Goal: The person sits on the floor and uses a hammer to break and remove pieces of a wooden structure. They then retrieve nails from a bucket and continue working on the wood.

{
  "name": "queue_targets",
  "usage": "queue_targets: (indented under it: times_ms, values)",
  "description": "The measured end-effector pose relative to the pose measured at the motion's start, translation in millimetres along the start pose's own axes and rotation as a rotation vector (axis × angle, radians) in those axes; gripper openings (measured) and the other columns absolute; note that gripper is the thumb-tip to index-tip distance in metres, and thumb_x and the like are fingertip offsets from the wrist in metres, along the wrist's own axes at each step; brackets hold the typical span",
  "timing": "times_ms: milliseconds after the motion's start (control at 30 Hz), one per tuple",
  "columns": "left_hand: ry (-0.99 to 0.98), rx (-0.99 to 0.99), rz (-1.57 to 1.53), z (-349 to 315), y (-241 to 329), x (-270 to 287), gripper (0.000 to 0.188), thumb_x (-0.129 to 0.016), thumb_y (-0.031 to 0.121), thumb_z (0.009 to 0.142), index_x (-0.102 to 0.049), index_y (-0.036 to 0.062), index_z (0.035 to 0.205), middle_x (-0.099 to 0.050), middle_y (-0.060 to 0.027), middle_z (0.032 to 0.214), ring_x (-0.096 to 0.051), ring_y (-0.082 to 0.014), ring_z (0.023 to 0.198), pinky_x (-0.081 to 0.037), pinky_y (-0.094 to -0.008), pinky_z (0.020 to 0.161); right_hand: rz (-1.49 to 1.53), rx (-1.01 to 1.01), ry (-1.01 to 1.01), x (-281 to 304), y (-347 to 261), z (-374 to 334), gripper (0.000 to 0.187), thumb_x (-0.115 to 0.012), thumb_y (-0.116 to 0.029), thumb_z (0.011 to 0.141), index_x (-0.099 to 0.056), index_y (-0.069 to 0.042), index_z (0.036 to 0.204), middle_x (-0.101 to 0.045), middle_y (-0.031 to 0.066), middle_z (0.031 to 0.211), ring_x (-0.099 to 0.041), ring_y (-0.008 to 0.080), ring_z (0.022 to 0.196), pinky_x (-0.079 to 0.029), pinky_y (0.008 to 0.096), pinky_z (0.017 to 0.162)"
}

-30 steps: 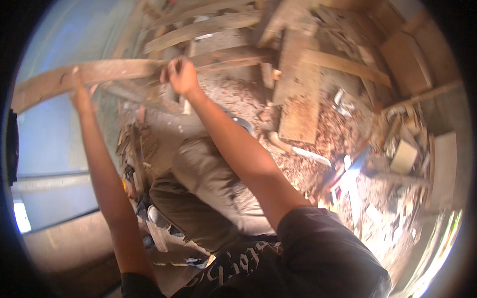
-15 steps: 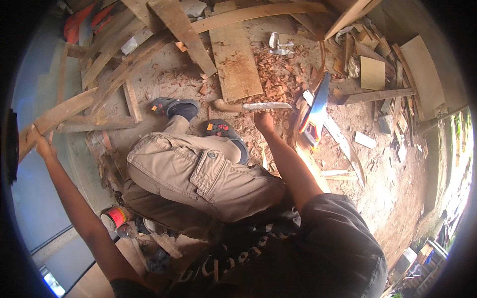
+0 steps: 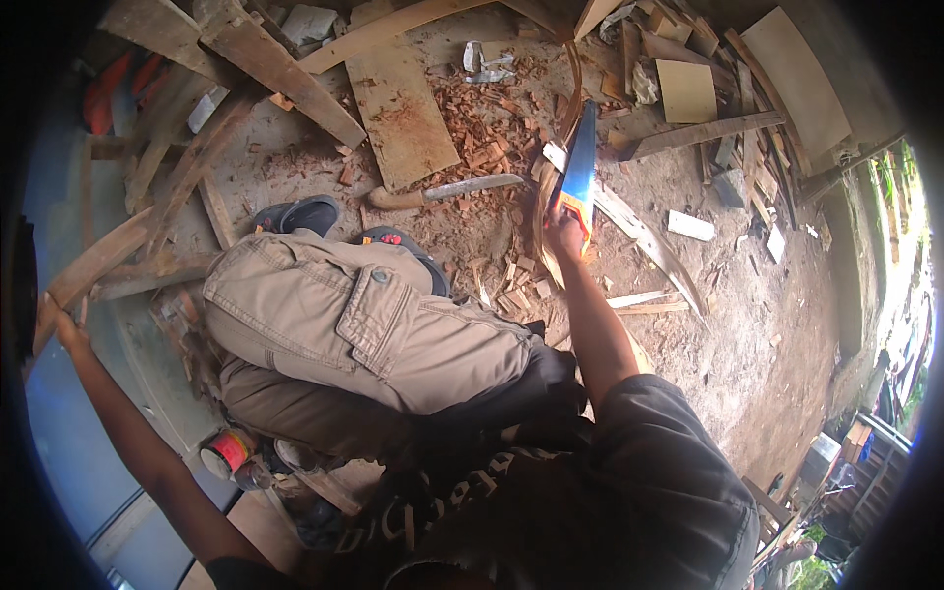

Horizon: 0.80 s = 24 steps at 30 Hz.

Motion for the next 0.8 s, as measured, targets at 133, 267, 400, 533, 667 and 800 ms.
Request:
queue_targets:
  times_ms: [133, 267, 400, 533, 667, 800]
  values:
    - [-0.111, -0.070, 0.096, 29, -7, 31, 0.072, -0.059, 0.051, 0.096, -0.036, 0.0092, 0.150, -0.041, -0.0124, 0.151, -0.043, -0.0304, 0.137, -0.049, -0.0457, 0.106, 0.084, 0.015, 0.022, 15, -2, 2, 0.054, -0.044, -0.043, 0.103, -0.072, 0.001, 0.088, -0.070, 0.0154, 0.075, -0.068, 0.0269, 0.069, -0.052, 0.0436, 0.067]
    - [-0.262, -0.103, 0.021, 13, 1, 3, 0.058, -0.052, 0.039, 0.102, -0.032, 0.0195, 0.152, -0.042, -0.0079, 0.150, -0.040, -0.0281, 0.139, -0.039, -0.0546, 0.112, 0.376, -0.005, -0.237, 4, -64, 5, 0.037, -0.045, -0.035, 0.103, -0.071, -0.011, 0.092, -0.061, -0.0001, 0.067, -0.055, 0.0138, 0.054, -0.047, 0.0302, 0.052]
    - [-0.066, -0.017, 0.073, -29, 23, -11, 0.063, -0.061, 0.047, 0.095, -0.042, 0.0169, 0.147, -0.047, -0.0080, 0.145, -0.043, -0.0331, 0.135, -0.048, -0.0528, 0.104, 0.672, 0.489, -0.350, 54, -248, -21, 0.028, -0.051, -0.031, 0.101, -0.067, -0.009, 0.103, -0.060, 0.0010, 0.084, -0.056, 0.0139, 0.074, -0.045, 0.0309, 0.066]
    - [-0.063, -0.114, 0.005, -33, 22, 11, 0.085, -0.060, 0.064, 0.088, -0.035, 0.0124, 0.150, -0.040, -0.0140, 0.150, -0.038, -0.0339, 0.137, -0.038, -0.0580, 0.106, 0.467, 1.027, -0.202, 145, -431, -138, 0.037, -0.056, -0.029, 0.100, -0.065, -0.005, 0.126, -0.066, 0.0054, 0.112, -0.058, 0.0154, 0.099, -0.046, 0.0300, 0.090]
    - [-0.080, -0.354, 0.086, -7, 21, 7, 0.074, -0.060, 0.061, 0.089, -0.054, 0.0061, 0.138, -0.059, -0.0164, 0.132, -0.056, -0.0299, 0.121, -0.046, -0.0485, 0.099, 0.140, 1.121, -0.340, 161, -506, -193, 0.031, -0.057, -0.025, 0.100, -0.068, -0.002, 0.117, -0.070, 0.0059, 0.101, -0.060, 0.0129, 0.091, -0.046, 0.0279, 0.085]
    - [0.073, -0.243, 0.109, -39, 30, 2, 0.073, -0.061, 0.059, 0.090, -0.053, 0.0044, 0.138, -0.061, -0.0161, 0.129, -0.059, -0.0297, 0.117, -0.049, -0.0468, 0.096, 0.184, 1.388, -0.794, 56, -535, -278, 0.021, -0.061, -0.018, 0.095, -0.069, -0.003, 0.107, -0.071, 0.0098, 0.092, -0.061, 0.0100, 0.073, -0.048, 0.0283, 0.065]
Point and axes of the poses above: each hand's wrist, its own z-axis towards the middle knuckle, its own x-axis out of the back of the hand, y = z × x, the point moved 6 cm from there along z, towards the middle knuckle
